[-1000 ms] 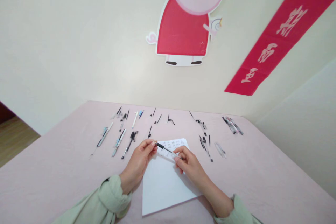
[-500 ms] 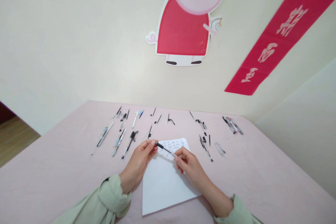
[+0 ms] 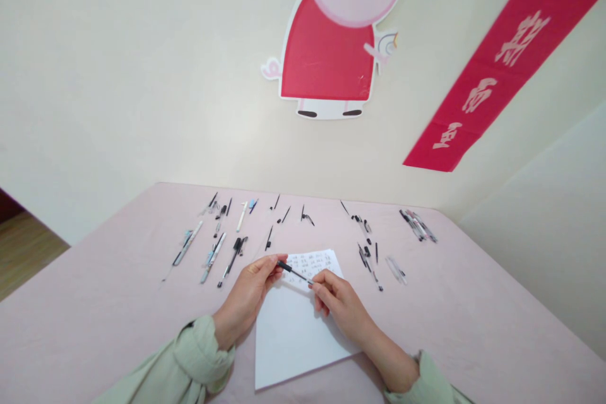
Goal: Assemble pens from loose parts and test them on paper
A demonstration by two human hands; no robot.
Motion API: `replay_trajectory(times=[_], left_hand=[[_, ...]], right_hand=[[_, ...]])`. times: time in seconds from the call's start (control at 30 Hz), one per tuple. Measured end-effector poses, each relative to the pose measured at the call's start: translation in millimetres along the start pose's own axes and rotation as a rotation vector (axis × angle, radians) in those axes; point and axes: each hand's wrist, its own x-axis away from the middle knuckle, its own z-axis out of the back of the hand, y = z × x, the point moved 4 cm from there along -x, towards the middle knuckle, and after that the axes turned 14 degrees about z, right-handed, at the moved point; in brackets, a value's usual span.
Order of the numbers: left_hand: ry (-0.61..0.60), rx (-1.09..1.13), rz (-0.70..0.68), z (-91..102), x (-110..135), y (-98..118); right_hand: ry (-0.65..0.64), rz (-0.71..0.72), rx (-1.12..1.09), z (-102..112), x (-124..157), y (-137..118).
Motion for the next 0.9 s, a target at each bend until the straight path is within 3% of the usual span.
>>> replay_trajectory(times=[0.37,0.5,0.63,0.73,0.9], left_hand=[[-0.089,-0.112,0.071,-8.2,6.1,-5.7],[-0.080,-0.063,0.048,-8.9,5.6,-4.6],[-0.078,-0.059,0.047,-8.9,4.8,-4.0],[-0.079,-0.068,0.044,-9.7,5.7,-2.9],[-0.087,-0.082,0.024,-11.8,8.4,-0.1]], right_hand=[[-0.015,0.015,0.001,-4.8,-3.5,-3.8],[-0.042,0.021,0.073,9.0,-15.5,0.6],[0.021,0.047,0.233,39.1,-45.5,9.2],[0.065,0.122,0.521,57.1,-76.5,9.8],[0.095,0.068,0.770,57.5,-122.7,15.1]])
